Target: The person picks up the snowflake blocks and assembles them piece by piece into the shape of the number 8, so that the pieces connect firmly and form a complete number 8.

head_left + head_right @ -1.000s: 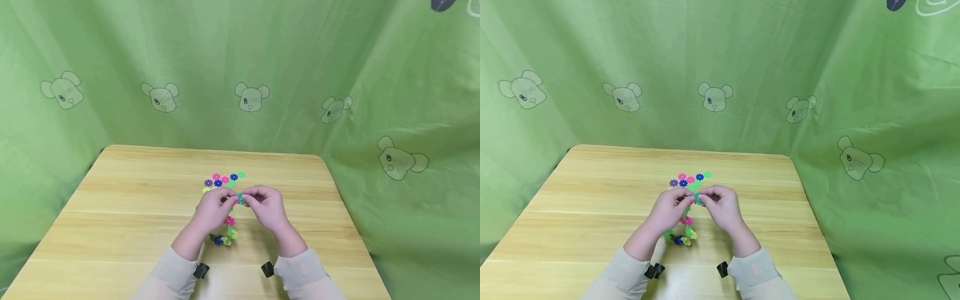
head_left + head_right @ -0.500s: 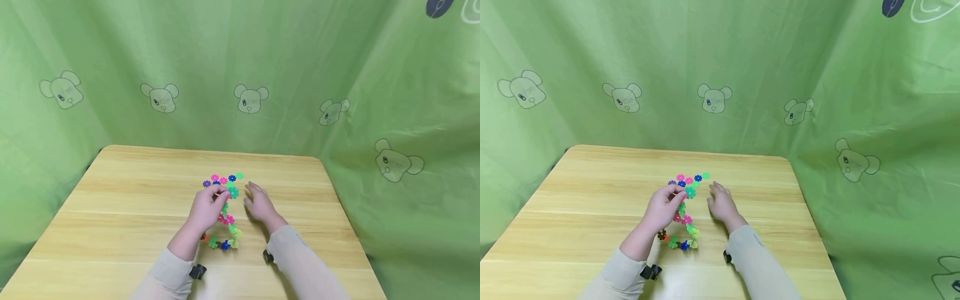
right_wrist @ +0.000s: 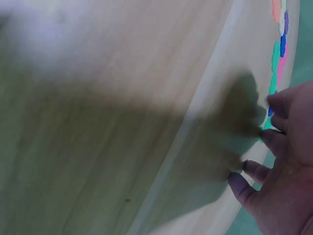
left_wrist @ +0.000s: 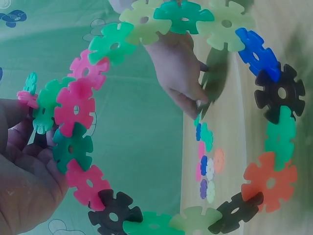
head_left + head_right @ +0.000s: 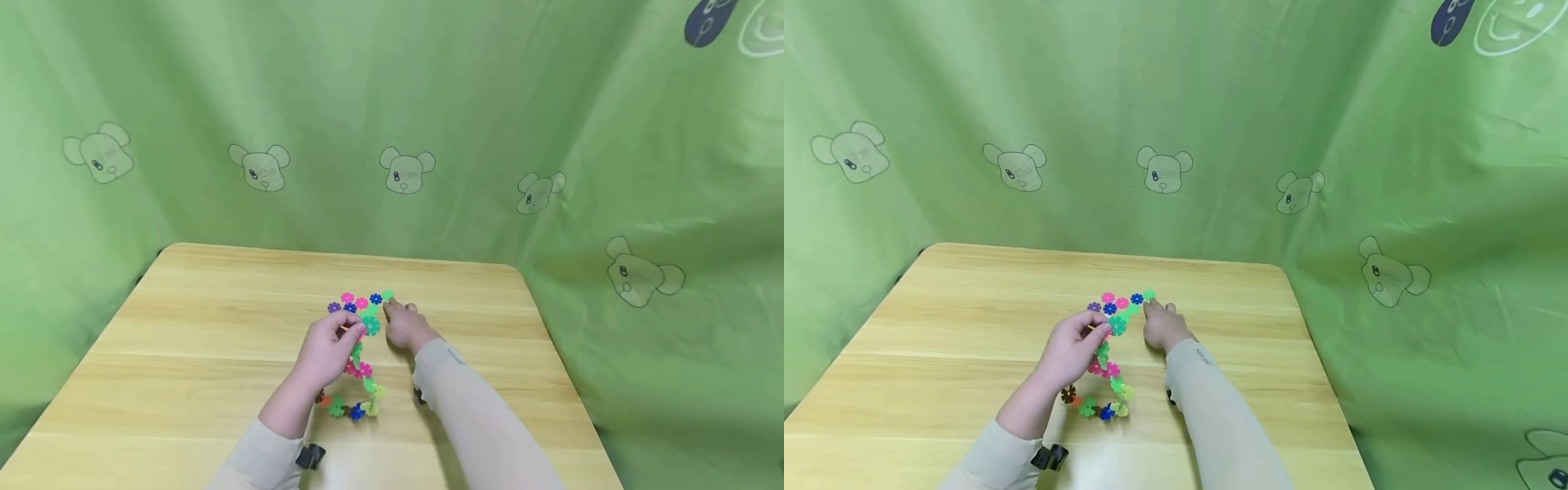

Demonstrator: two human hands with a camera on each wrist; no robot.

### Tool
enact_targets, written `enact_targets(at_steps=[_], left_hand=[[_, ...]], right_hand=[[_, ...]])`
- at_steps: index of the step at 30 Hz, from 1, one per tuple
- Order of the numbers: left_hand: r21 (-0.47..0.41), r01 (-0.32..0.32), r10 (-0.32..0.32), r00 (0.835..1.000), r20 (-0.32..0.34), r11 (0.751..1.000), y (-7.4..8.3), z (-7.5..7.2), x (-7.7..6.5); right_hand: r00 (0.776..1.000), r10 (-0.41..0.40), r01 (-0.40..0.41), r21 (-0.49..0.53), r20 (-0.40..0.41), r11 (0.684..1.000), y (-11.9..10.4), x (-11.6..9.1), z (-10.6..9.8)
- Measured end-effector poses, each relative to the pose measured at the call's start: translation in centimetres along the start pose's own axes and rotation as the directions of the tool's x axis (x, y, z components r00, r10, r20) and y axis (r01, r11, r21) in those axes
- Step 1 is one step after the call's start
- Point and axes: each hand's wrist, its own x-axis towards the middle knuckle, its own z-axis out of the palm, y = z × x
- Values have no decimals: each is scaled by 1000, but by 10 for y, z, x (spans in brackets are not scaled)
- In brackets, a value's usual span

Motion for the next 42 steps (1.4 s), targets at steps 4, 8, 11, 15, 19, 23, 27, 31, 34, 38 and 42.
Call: enact_targets(at_steps=[4, 8, 11, 15, 19, 23, 27, 31, 34, 38, 42], left_hand=[[8, 4, -4, 1000, -1, 1000, 2, -2, 0], [19, 11, -11, 1000, -4, 1000, 4, -4, -1], [20, 14, -14, 1000, -5, 1000, 5, -4, -1], [17, 23, -23, 1000, -2, 1000, 4, -3, -1], [18, 30, -30, 1000, 4, 999, 4, -1, -1], [14, 23, -23, 1000, 7, 1000, 4, 2, -3], [10, 28, -28, 1000, 8, 1000, 3, 4, -4], [14, 32, -33, 999, 12, 999, 1, 6, -4], [14, 27, -28, 999, 16, 1000, 0, 8, -3], [8, 22, -22, 1000, 18, 1000, 0, 10, -3], [4, 29, -29, 1000, 5, 1000, 2, 13, -1]], right_hand=[[999, 0, -1, -21, -39, 1000, -1, -1, 1], [996, -37, 29, -92, -81, 995, -2, -5, 3], [992, -50, 36, -119, -116, 992, 2, -10, 7], [985, -51, 41, -66, -162, 997, 12, -15, 12], [987, -43, 44, 3, -158, 999, 21, -22, 10], [991, -29, 32, 23, -128, 999, 26, -27, 5], [997, -9, 14, 62, -72, 998, 28, -28, 3], [999, 39, -33, 136, -36, 990, 32, -32, 3], [997, 47, -31, 243, -60, 969, 34, -36, 1], [983, 11, 70, 425, -186, 903, 25, -48, -9], [926, -31, 247, 543, -375, 803, 2, -69, -31]])
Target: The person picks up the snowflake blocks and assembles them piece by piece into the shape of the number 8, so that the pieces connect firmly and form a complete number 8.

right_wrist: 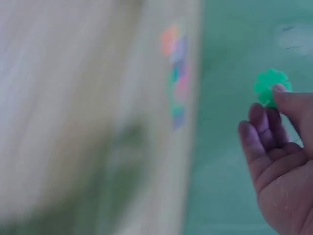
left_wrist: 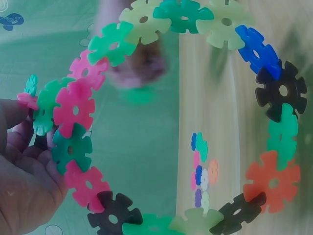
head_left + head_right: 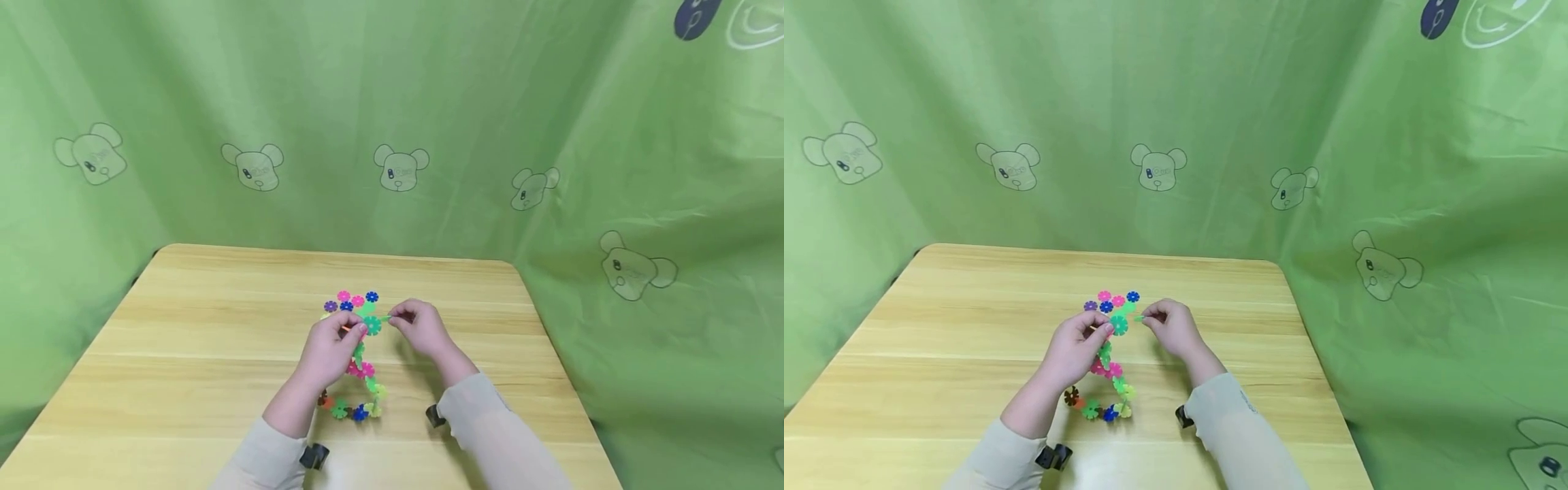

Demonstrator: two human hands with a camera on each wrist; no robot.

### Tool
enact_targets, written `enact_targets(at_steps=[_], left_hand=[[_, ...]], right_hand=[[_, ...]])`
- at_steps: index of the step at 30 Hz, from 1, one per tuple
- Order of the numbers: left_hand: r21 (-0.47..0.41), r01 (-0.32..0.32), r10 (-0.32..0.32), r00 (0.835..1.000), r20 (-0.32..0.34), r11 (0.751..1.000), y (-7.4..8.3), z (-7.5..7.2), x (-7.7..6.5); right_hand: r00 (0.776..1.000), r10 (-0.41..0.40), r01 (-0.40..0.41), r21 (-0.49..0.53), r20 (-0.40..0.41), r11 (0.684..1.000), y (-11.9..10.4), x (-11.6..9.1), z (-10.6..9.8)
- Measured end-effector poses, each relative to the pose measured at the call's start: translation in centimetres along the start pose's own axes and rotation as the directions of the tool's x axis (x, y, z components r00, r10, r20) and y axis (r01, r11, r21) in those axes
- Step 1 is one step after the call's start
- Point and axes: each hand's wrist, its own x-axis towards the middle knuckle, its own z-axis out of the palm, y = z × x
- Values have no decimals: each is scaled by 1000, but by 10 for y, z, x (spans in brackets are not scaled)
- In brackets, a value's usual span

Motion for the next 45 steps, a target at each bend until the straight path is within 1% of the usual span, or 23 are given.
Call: enact_targets(at_steps=[3, 6, 8, 10, 13, 15, 17, 21, 22, 23, 24, 28, 30, 32, 36, 40, 42, 45], left_hand=[[-2, 25, -25, 999, -33, 1000, 1, 0, 1], [-7, 43, -44, 996, -76, 999, 1, 0, 2], [-12, 45, -46, 994, -99, 999, 1, 0, 2], [-17, 36, -38, 993, -108, 999, 0, -1, 3], [-22, 33, -35, 994, -105, 999, -2, -1, 4], [-25, 34, -36, 994, -98, 999, -2, -1, 4], [-28, 37, -39, 995, -96, 999, -2, -1, 4], [-31, 38, -40, 995, -96, 999, 0, -3, 3], [-32, 38, -41, 995, -95, 999, 1, -3, 2], [-31, 40, -43, 995, -94, 999, 1, -4, 2], [-29, 39, -42, 995, -94, 999, 2, -5, 2], [-21, 34, -36, 996, -87, 999, 1, -5, 3], [-20, 36, -37, 996, -83, 999, 1, -5, 3], [-30, 43, -46, 996, -81, 999, 0, -4, 3], [-70, 58, -63, 995, -71, 996, 0, -2, 3], [-123, 67, -73, 996, -51, 990, -1, -1, 2], [-130, 62, -69, 996, -50, 990, -2, -1, 2], [-121, 27, -31, 999, -37, 992, -2, -3, 3]], right_hand=[[993, -94, 103, 130, -73, 986, -29, -13, -8], [979, -177, 195, 223, -99, 955, -51, -25, -15], [967, -232, 250, 250, -100, 935, -60, -30, -17], [956, -274, 291, 258, -102, 921, -64, -33, -18], [942, -316, 335, 230, -118, 914, -65, -34, -18], [930, -344, 364, 191, -132, 912, -64, -35, -17], [913, -382, 400, 136, -143, 906, -64, -35, -18], [875, -461, 472, 50, -146, 880, -67, -36, -19], [869, -473, 483, 37, -144, 875, -67, -36, -19], [867, -478, 487, 35, -143, 873, -68, -36, -19], [869, -474, 484, 51, -141, 873, -69, -36, -20], [898, -419, 436, 136, -134, 890, -70, -37, -19], [905, -404, 422, 163, -133, 892, -69, -37, -18], [900, -414, 431, 151, -135, 889, -69, -38, -17], [882, -444, 465, 133, -157, 875, -69, -39, -12], [878, -447, 473, 159, -171, 867, -68, -40, -7], [876, -450, 477, 169, -172, 863, -68, -41, -6], [876, -454, 479, 180, -165, 859, -69, -40, -8]])
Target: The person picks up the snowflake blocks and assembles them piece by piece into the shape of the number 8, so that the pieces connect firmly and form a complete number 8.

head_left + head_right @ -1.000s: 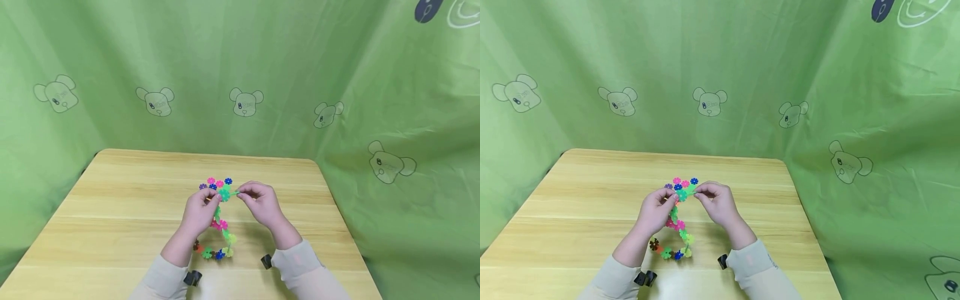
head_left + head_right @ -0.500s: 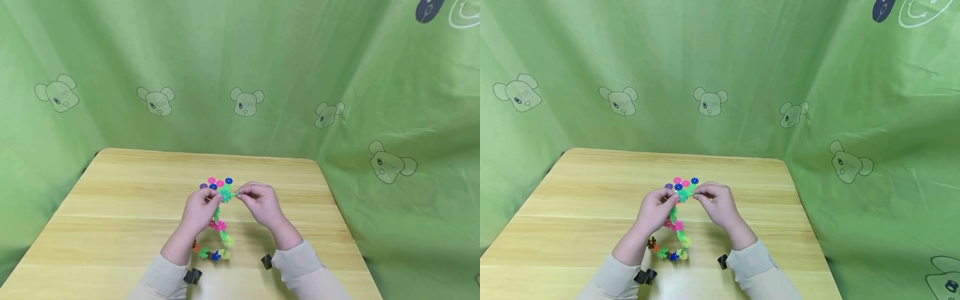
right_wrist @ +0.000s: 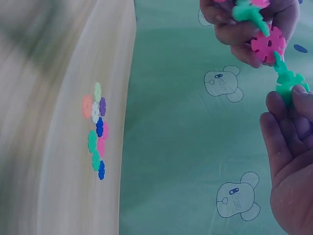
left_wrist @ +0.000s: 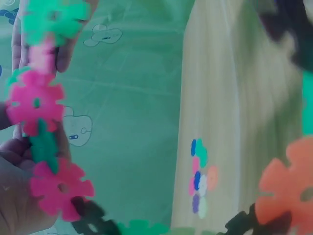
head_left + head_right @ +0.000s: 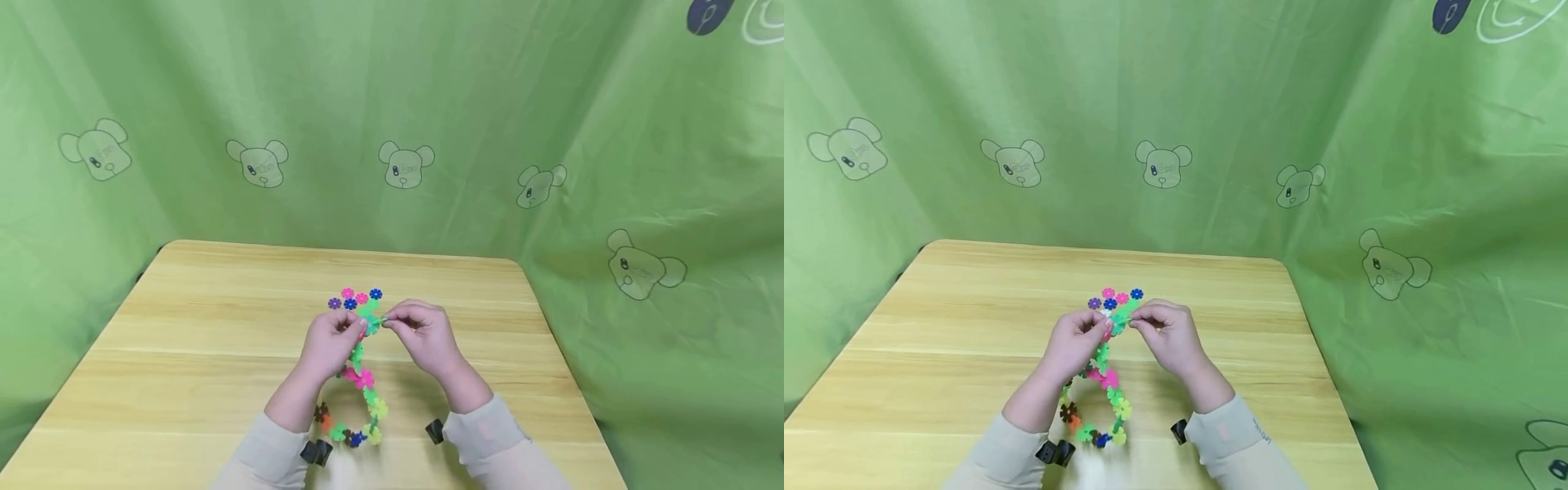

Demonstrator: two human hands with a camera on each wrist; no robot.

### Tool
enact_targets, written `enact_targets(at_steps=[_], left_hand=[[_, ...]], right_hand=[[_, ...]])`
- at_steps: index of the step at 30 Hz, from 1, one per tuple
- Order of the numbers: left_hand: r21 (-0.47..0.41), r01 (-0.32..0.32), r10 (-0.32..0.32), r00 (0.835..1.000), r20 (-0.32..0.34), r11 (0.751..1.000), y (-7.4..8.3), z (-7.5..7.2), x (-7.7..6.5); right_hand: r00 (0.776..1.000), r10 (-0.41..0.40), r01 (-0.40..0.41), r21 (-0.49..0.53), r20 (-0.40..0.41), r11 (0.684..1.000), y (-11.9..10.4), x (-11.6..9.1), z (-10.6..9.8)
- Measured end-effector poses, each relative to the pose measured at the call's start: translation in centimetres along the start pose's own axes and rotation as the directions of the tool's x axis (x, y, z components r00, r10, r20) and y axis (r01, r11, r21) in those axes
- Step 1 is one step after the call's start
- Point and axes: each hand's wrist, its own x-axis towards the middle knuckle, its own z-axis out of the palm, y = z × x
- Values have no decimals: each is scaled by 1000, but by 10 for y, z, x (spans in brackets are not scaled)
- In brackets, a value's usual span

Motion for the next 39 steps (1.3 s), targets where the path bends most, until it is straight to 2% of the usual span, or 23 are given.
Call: enact_targets(at_steps=[5, 9, 12, 15, 18, 20, 24, 29, 32, 36, 39], left_hand=[[20, -27, 26, 997, 66, 999, 2, -2, 3], [35, -27, 26, 998, 54, 999, 4, -3, 3], [40, -31, 30, 999, 17, 999, 5, -5, 3], [47, -35, 36, 999, -12, 998, 6, -7, 3], [51, -41, 42, 999, -23, 998, 6, -8, 2], [49, -45, 47, 999, -27, 998, 6, -8, 2], [23, -45, 46, 998, -31, 999, 6, -7, 3], [-2, -55, 55, 998, -28, 998, 2, -7, 5], [-16, -56, 55, 998, -27, 998, 2, -7, 5], [-20, -49, 48, 998, -38, 999, 2, -10, 5], [-14, -46, 45, 998, -44, 999, 1, -12, 5]], right_hand=[[999, 44, -45, 37, 25, 998, 1, 0, -1], [980, 193, -195, 47, 47, 980, 19, 3, 1], [931, 359, -356, -47, 68, 933, 52, 4, 7], [863, 491, -455, -243, 114, 857, 87, 2, 15], [809, 558, -444, -432, 182, 785, 113, 1, 24], [788, 576, -405, -521, 218, 751, 125, 2, 29], [751, 610, -345, -635, 255, 691, 136, 8, 36], [705, 659, -302, -729, 263, 614, 143, 18, 39], [694, 678, -296, -762, 243, 576, 146, 22, 39], [685, 705, -307, -805, 184, 508, 150, 26, 42], [665, 736, -312, -849, 126, 427, 154, 28, 45]])
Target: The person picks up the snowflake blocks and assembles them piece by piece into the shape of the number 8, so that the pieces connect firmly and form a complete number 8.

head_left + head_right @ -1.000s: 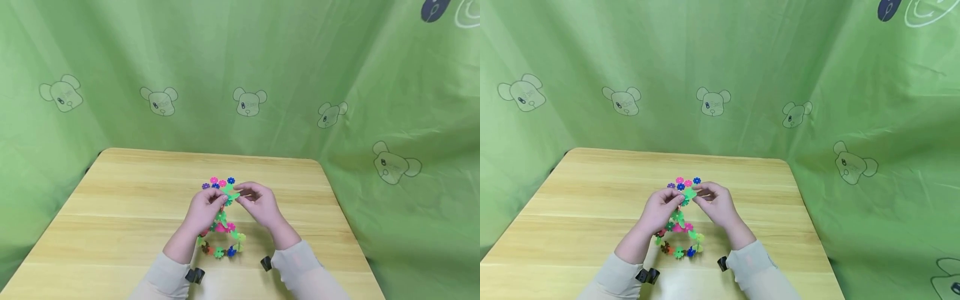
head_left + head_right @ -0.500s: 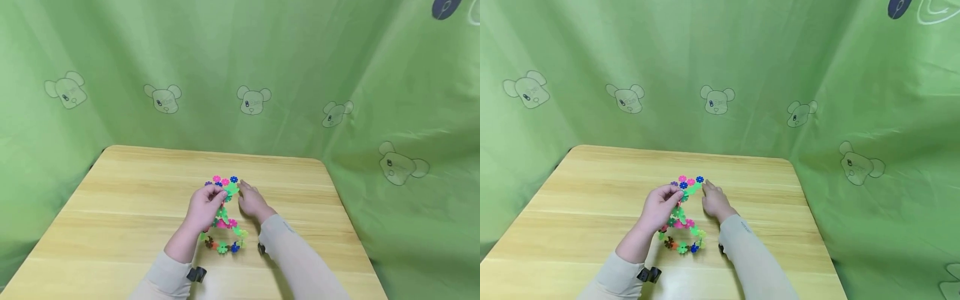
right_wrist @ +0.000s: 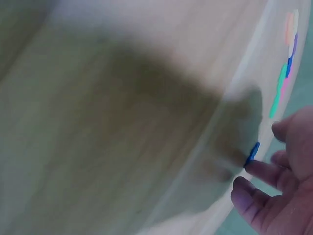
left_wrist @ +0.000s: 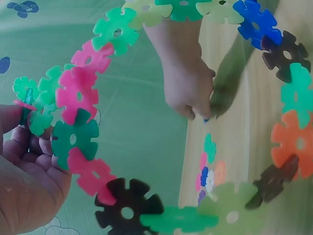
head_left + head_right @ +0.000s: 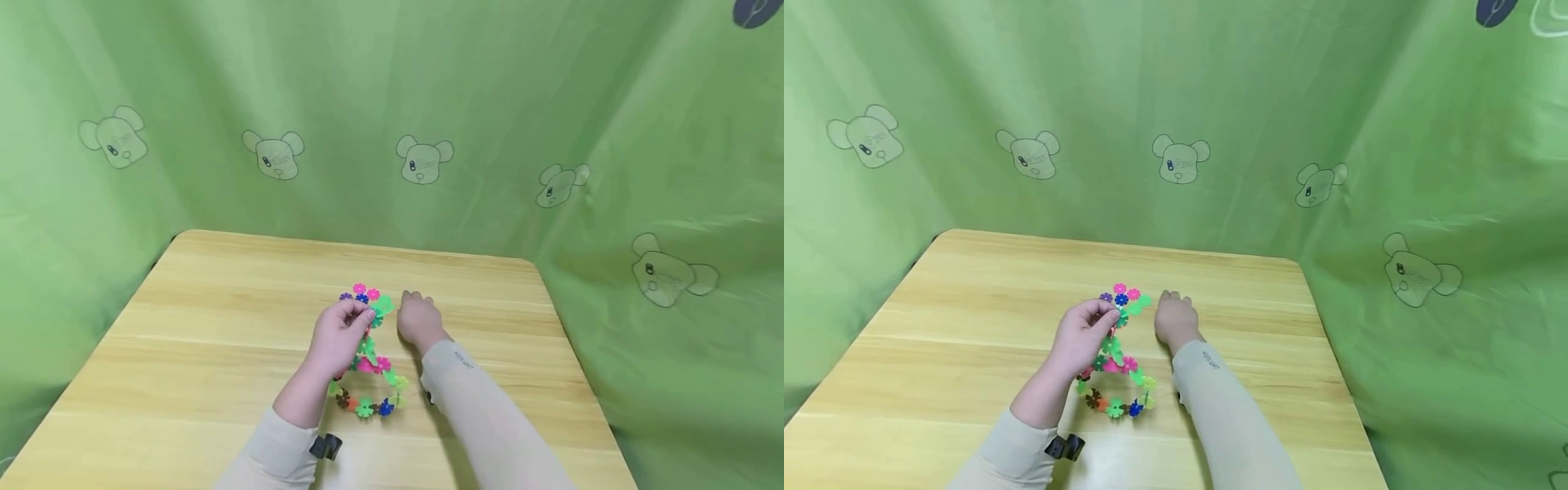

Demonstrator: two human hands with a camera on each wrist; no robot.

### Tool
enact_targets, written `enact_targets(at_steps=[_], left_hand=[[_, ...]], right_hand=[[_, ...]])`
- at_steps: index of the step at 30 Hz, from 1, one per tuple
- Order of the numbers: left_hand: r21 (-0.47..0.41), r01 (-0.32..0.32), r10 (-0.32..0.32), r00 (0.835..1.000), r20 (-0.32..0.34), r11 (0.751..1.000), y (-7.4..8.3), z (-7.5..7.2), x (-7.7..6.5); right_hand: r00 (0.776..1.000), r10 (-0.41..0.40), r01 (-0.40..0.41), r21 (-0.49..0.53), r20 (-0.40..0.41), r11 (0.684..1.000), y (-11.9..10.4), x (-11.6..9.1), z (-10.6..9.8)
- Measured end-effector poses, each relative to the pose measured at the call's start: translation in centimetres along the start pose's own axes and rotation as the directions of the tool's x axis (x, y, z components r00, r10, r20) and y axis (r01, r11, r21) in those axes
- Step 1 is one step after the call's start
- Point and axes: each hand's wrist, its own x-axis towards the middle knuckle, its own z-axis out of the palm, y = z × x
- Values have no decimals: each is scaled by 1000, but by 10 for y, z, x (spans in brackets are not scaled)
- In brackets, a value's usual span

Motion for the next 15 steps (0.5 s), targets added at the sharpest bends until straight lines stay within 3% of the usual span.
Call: enact_targets(at_steps=[4, 7, 11, 15], left_hand=[[0, 5, -5, 1000, -3, 1000, 1, 1, -1], [-3, 8, -8, 1000, -3, 1000, 1, 1, -1], [-9, 11, -11, 1000, 4, 1000, 1, 2, -1], [-11, 13, -13, 1000, 3, 1000, 2, 2, -2]], right_hand=[[998, 59, -60, -33, -16, 998, 7, -3, -1], [996, 77, -77, 4, -43, 997, 14, -6, -1], [994, 72, -67, 61, -82, 996, 24, -8, -1], [997, 53, -44, 131, -62, 990, 29, -9, -5]])
